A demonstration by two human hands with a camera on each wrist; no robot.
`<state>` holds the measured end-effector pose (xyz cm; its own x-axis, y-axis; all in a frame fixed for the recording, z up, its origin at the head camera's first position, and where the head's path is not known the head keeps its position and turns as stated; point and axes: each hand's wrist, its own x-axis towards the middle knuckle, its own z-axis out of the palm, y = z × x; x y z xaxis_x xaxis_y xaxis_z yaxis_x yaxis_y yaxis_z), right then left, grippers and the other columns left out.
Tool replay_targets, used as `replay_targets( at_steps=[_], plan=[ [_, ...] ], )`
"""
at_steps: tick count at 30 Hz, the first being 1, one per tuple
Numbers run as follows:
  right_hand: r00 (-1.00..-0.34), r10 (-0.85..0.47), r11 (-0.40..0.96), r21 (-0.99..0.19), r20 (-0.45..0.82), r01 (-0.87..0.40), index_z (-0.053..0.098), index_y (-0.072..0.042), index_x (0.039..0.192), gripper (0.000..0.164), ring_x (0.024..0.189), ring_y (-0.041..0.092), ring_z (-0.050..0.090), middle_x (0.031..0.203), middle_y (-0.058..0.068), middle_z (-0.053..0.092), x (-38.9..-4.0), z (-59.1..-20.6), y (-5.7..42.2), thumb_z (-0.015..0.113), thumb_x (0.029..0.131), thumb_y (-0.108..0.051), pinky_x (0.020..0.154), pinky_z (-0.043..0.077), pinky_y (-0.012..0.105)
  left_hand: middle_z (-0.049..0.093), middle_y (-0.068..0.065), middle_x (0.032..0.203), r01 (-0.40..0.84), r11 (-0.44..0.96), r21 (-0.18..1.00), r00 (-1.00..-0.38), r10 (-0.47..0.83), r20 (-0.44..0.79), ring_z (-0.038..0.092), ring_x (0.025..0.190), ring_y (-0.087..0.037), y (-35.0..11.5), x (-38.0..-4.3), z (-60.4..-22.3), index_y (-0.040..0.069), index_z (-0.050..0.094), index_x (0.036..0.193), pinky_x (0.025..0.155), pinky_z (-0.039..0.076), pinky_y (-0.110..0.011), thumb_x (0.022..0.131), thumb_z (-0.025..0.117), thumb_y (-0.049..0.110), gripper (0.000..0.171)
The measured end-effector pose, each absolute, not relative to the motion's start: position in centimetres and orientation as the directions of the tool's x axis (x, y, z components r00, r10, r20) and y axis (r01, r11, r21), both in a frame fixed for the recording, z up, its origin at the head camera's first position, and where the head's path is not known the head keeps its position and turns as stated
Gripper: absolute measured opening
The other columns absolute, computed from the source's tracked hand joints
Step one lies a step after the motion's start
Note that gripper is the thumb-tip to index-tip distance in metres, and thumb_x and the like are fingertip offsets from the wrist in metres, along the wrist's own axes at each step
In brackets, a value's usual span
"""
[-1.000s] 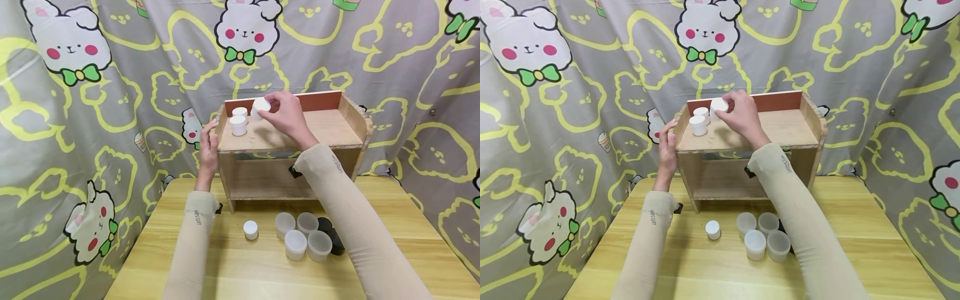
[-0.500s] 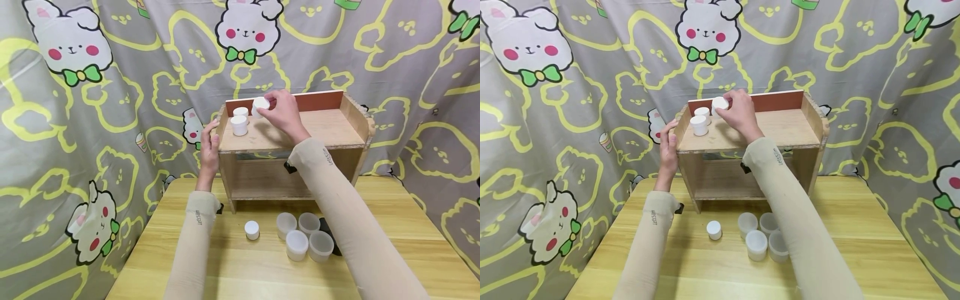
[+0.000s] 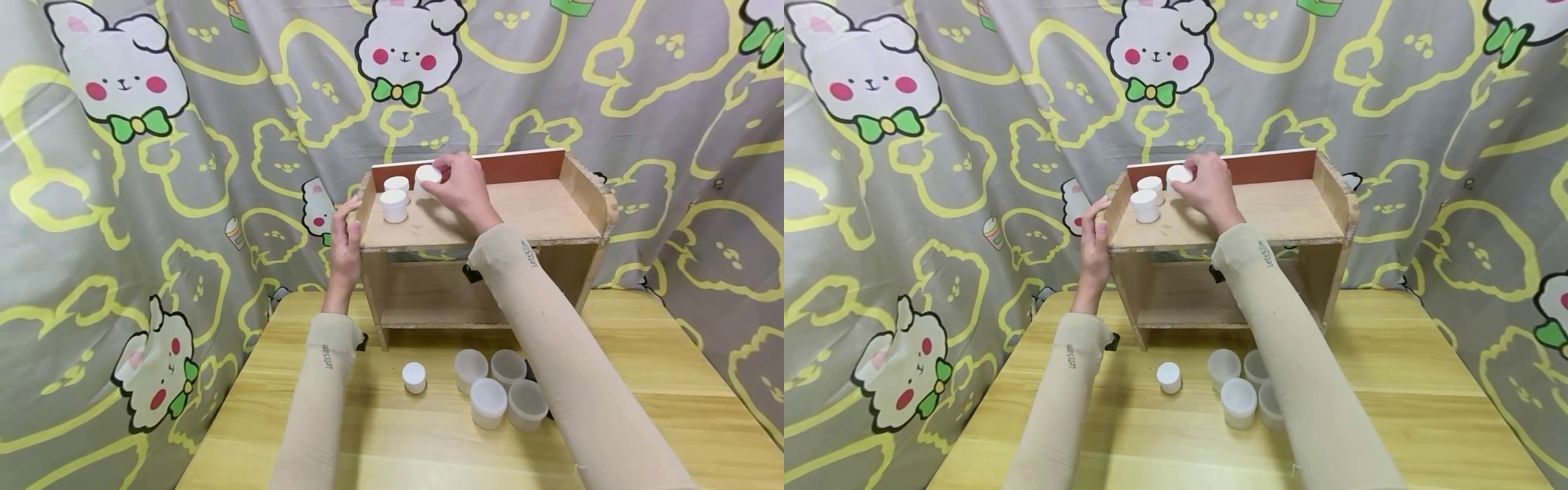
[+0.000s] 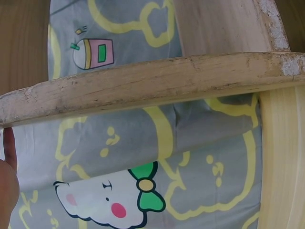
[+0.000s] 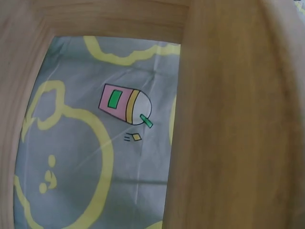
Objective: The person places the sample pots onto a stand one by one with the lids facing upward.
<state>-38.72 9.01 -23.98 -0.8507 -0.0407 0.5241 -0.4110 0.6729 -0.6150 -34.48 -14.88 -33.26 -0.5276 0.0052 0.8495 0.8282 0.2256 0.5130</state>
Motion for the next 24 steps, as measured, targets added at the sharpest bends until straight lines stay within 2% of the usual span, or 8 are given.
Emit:
replay_targets(
  at_steps=[10,16,24],
  plan=[
    [-0.878,-0.045,0.685,-0.625,0.477,-0.375,0.072,0.001,0.121,0.044,0.114,0.030,0.058,0.115,0.018,0.069,-39.5,-24.7,8.9,0.079,0.088,-0.027,0.102,0.044,0.043,0.047,-0.027,0.150,0.828,0.239,0.507,-0.524,0.010,0.852,0.038,0.150,-0.038,-14.9,-34.5,-33.3,-0.010,0.047,0.138,0.127,0.023,-0.045,0.102,0.041,0.006,0.039],
    [-0.886,-0.045,0.685,-0.631,0.462,-0.364,0.071,0.000,0.125,0.046,0.111,0.030,0.059,0.120,0.018,0.067,-39.9,-25.1,8.8,0.077,0.091,-0.030,0.099,0.046,0.042,0.046,-0.029,0.150,0.828,0.233,0.509,-0.526,0.009,0.851,0.037,0.149,-0.042,-14.9,-34.5,-33.2,-0.012,0.046,0.137,0.127,0.023,-0.045,0.101,0.041,0.003,0.040],
    [-0.882,-0.062,0.696,-0.613,0.467,-0.374,0.071,0.000,0.124,0.044,0.113,0.031,0.055,0.118,0.019,0.063,-39.9,-25.5,8.6,0.073,0.094,-0.031,0.101,0.044,0.044,0.046,-0.028,0.151,0.821,0.243,0.516,-0.536,0.017,0.844,0.037,0.150,-0.040,-14.8,-34.5,-33.2,-0.011,0.046,0.138,0.127,0.022,-0.045,0.100,0.040,0.003,0.041]
  ],
)
